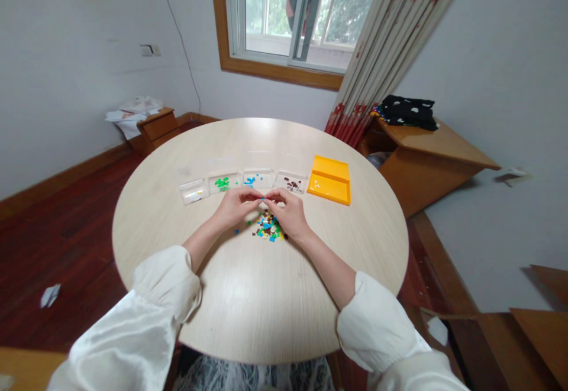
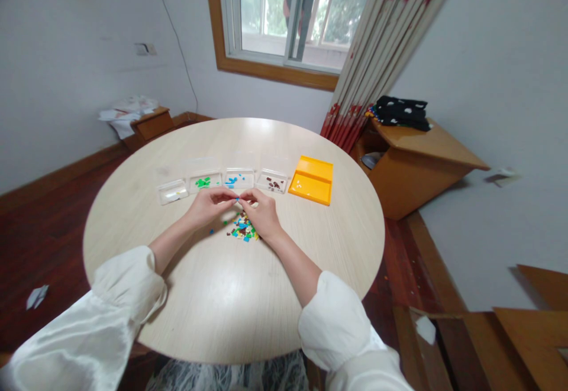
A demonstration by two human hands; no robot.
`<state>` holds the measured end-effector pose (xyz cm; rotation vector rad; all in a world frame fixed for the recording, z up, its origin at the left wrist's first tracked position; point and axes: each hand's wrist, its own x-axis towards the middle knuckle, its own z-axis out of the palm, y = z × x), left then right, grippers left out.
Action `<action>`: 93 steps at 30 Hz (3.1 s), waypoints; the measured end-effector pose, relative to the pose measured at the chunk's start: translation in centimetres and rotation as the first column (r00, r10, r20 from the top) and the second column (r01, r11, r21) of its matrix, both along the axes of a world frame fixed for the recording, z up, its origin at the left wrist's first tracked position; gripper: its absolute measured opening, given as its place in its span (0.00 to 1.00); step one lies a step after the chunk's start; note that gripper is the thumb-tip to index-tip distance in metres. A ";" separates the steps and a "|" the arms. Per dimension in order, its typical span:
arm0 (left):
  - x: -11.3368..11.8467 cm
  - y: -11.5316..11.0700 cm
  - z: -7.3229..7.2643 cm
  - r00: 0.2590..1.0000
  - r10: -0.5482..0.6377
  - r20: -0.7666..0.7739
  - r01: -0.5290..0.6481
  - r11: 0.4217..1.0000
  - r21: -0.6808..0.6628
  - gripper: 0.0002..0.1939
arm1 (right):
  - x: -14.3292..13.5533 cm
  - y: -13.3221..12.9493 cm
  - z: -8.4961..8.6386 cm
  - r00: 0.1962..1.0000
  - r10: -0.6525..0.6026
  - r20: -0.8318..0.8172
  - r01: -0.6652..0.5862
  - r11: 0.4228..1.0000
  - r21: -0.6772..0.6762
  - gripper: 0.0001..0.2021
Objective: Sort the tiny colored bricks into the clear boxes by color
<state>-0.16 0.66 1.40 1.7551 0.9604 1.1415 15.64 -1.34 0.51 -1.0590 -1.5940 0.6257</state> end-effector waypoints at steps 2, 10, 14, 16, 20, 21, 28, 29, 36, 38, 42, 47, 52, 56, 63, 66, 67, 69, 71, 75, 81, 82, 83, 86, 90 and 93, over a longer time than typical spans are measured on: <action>0.0 0.0 0.0 1.000 0.000 0.014 0.000 1.000 -0.015 0.09 | 0.0 0.0 0.1 1.000 -0.003 0.013 0.003 1.000 0.019 0.04; 0.0 0.2 -0.2 0.999 0.002 0.048 -0.001 1.000 -0.017 0.08 | 0.2 -0.3 0.2 0.992 -0.028 0.125 0.014 0.994 0.111 0.04; 0.1 0.3 -0.1 0.999 0.008 0.039 -0.007 1.000 -0.008 0.07 | 0.3 -0.3 0.3 0.986 -0.030 0.165 0.005 0.989 0.148 0.04; 0.1 0.3 -0.1 0.999 0.008 0.036 -0.008 1.000 -0.002 0.07 | 0.3 -0.3 0.3 0.983 -0.036 0.179 0.010 0.989 0.146 0.04; 0.0 0.1 -0.1 1.000 0.002 0.013 -0.003 1.000 0.026 0.07 | 0.3 -0.3 0.2 0.982 -0.037 0.183 0.011 0.990 0.142 0.04; 0.0 0.1 -0.1 1.000 0.003 0.006 -0.004 0.999 0.034 0.07 | 0.3 -0.3 0.2 0.982 -0.034 0.185 0.007 0.989 0.145 0.04; -0.3 2.0 -0.3 0.964 0.255 -0.081 -0.240 0.958 0.158 0.05 | 0.7 0.1 0.4 0.976 -0.083 0.200 0.056 0.989 0.136 0.05; -0.3 2.6 -0.4 0.944 0.314 -0.100 -0.292 0.938 0.190 0.05 | 0.9 0.2 0.4 0.974 -0.084 0.208 0.058 0.990 0.128 0.05; -0.1 5.3 -1.2 0.801 0.495 -0.336 -0.381 0.855 0.351 0.06 | 1.4 0.7 0.1 0.959 -0.070 0.274 0.050 0.995 0.081 0.06; -0.1 5.6 -1.5 0.778 0.494 -0.388 -0.362 0.857 0.366 0.06 | 1.5 0.8 0.1 0.957 -0.070 0.283 0.049 0.995 0.082 0.06; -0.4 5.9 -1.7 0.738 0.512 -0.440 -0.362 0.850 0.382 0.06 | 1.5 0.7 0.1 0.955 -0.063 0.289 0.042 0.996 0.077 0.06; -0.7 5.5 -1.5 0.735 0.535 -0.416 -0.387 0.836 0.390 0.09 | 1.5 0.8 0.0 0.952 -0.049 0.303 0.026 0.996 0.082 0.07; -1.2 5.0 -1.3 0.795 0.484 -0.364 -0.370 0.864 0.342 0.10 | 1.5 1.0 -0.5 0.940 -0.031 0.340 0.001 0.996 0.088 0.08; -1.3 4.7 -1.2 0.842 0.441 -0.312 -0.352 0.886 0.302 0.10 | 1.4 0.9 -0.7 0.924 -0.009 0.382 -0.021 0.997 0.073 0.09; -2.0 3.3 0.5 0.900 0.234 -0.368 -0.195 0.971 0.140 0.17 | -0.2 -0.6 -0.6 0.831 0.204 0.518 -0.257 0.966 0.031 0.08; -3.0 2.5 1.6 0.898 0.042 -0.439 -0.027 0.999 0.042 0.19 | -0.8 -1.3 -0.5 0.789 0.250 0.561 -0.316 0.949 0.021 0.07; -3.4 2.2 2.0 0.890 -0.036 -0.454 0.037 0.999 -0.007 0.18 | -0.9 -1.4 -0.4 0.782 0.248 0.572 -0.317 0.948 0.023 0.07; -4.2 1.6 2.6 0.853 -0.222 -0.472 0.171 0.974 -0.147 0.15 | -0.8 -1.3 -0.3 0.782 0.210 0.587 -0.283 0.958 0.036 0.08; -4.8 1.1 3.1 0.775 -0.424 -0.468 0.309 0.901 -0.304 0.12 | -0.4 -1.0 -0.1 0.793 0.152 0.590 -0.221 0.974 0.046 0.09; -4.9 0.5 3.2 0.633 -0.619 -0.464 0.427 0.780 -0.458 0.09 | 0.7 -0.3 0.3 0.816 0.081 0.573 -0.128 0.991 0.042 0.10; -4.3 0.7 2.1 0.655 -0.580 -0.484 0.393 0.809 -0.438 0.04 | 1.7 -0.2 1.4 0.803 0.180 0.568 -0.218 0.976 -0.001 0.09; -4.4 0.7 2.0 0.662 -0.574 -0.482 0.386 0.812 -0.437 0.04 | 1.9 -0.3 1.6 0.790 0.220 0.572 -0.251 0.968 -0.025 0.09; -4.4 0.7 1.9 0.666 -0.570 -0.482 0.380 0.814 -0.438 0.04 | 2.0 -0.4 1.8 0.776 0.259 0.574 -0.281 0.958 -0.052 0.09; -4.6 0.8 2.2 0.684 -0.560 -0.467 0.372 0.819 -0.436 0.04 | 2.4 -0.7 2.2 0.741 0.352 0.572 -0.340 0.931 -0.132 0.09; -4.9 0.8 2.7 0.698 -0.536 -0.475 0.342 0.832 -0.438 0.07 | 2.6 -0.7 2.3 0.706 0.410 0.578 -0.372 0.908 -0.191 0.12; -5.1 1.0 2.7 0.662 -0.521 -0.539 0.308 0.845 -0.437 0.07 | 2.7 -0.7 2.2 0.677 0.425 0.601 -0.384 0.901 -0.203 0.13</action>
